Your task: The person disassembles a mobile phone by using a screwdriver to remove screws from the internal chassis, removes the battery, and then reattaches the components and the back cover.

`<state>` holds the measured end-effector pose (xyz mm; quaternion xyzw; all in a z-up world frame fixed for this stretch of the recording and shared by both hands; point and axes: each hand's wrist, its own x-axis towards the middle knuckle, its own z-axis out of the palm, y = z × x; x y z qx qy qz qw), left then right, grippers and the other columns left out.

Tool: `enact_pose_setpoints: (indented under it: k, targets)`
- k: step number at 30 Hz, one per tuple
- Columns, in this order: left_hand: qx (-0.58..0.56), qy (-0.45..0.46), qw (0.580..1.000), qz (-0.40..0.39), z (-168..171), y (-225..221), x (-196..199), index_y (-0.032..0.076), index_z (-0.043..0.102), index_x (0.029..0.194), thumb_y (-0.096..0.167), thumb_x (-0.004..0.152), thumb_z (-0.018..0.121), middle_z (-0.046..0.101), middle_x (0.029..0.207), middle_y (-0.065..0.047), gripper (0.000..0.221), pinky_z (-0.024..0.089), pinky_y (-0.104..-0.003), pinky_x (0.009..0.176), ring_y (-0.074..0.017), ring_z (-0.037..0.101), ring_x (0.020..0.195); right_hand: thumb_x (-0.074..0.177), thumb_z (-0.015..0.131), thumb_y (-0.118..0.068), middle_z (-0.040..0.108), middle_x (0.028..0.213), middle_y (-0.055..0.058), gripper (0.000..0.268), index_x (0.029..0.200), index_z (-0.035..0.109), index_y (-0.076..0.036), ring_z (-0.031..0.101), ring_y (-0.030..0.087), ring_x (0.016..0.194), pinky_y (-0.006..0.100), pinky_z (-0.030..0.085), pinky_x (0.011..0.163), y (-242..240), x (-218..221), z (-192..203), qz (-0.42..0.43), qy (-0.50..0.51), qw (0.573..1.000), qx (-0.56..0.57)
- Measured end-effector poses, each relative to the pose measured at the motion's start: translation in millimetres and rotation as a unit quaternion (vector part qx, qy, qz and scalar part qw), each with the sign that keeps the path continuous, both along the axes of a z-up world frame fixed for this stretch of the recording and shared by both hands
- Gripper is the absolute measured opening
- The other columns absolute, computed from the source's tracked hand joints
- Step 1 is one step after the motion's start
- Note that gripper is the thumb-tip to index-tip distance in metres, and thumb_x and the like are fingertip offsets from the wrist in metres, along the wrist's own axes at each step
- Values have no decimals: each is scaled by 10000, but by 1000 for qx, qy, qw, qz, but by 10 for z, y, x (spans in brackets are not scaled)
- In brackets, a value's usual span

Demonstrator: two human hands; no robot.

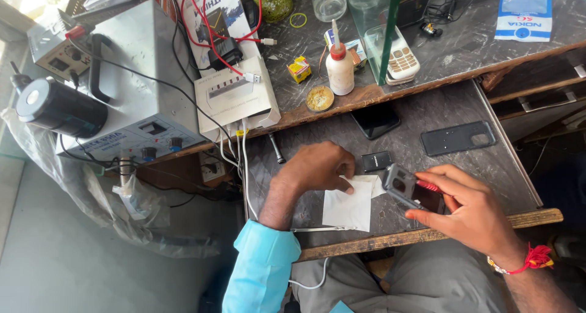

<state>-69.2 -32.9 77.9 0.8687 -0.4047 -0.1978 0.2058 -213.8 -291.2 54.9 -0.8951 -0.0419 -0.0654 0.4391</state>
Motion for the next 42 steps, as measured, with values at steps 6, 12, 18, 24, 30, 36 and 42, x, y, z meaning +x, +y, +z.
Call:
enact_pose_setpoints:
  k: [6, 12, 18, 24, 30, 36, 42]
  targets:
    - [-41, 19, 999, 23, -208, 10, 128, 153, 748, 823, 296, 696, 863, 762, 809, 5, 223, 552, -395, 677, -202, 749, 800, 599, 926, -298, 693, 1091, 16, 670, 1186, 716, -54, 642, 149, 655, 306, 526, 546, 220, 172, 121, 85, -44, 988, -125]
    - [-28, -6, 997, 68, -210, 150, 139, 155, 759, 831, 191, 778, 778, 761, 802, -25, 67, 569, -405, 702, -243, 746, 801, 624, 912, -398, 669, 1139, 17, 674, 1202, 726, -105, 727, 270, 788, 417, 574, 681, 489, 398, 153, 115, 10, 970, -213]
    - [-17, 10, 995, 97, -202, 257, 178, 179, 772, 828, 213, 746, 802, 761, 821, -27, 94, 563, -417, 729, -251, 737, 839, 654, 890, -426, 655, 1138, 15, 675, 1228, 724, -114, 726, 284, 817, 429, 575, 692, 625, 435, 145, 118, 35, 960, -253]
    - [-47, -1, 995, 83, -257, 258, 182, 215, 799, 882, 162, 754, 770, 775, 851, -28, 142, 570, -417, 758, -258, 740, 868, 699, 861, -474, 636, 1226, 16, 674, 1250, 715, -115, 736, 264, 768, 410, 589, 662, 671, 411, 137, 115, 67, 954, -268]
    - [-62, 61, 995, 48, -276, 284, 194, 250, 815, 958, 171, 770, 760, 792, 880, -1, 212, 581, -397, 735, -226, 750, 870, 721, 844, -479, 618, 1188, 62, 712, 1289, 685, -81, 728, 269, 737, 404, 580, 629, 755, 350, 119, 113, 58, 954, -272]
    - [-48, 128, 991, 5, -283, 338, 259, 259, 782, 1125, 181, 705, 861, 736, 720, -40, 434, 542, -396, 656, -205, 739, 724, 840, 718, -183, 579, 1125, 112, 524, 1334, 632, -30, 697, 218, 674, 351, 554, 571, 678, 366, 252, 124, 46, 963, -236]
    - [-115, 137, 984, -26, -396, 288, 309, 234, 800, 1057, 223, 591, 929, 732, 764, 9, 484, 549, -378, 650, -179, 721, 759, 849, 708, -20, 696, 1053, 91, 374, 1222, 689, -21, 737, 182, 819, 281, 574, 671, 476, 513, 481, 228, -32, 956, -181]
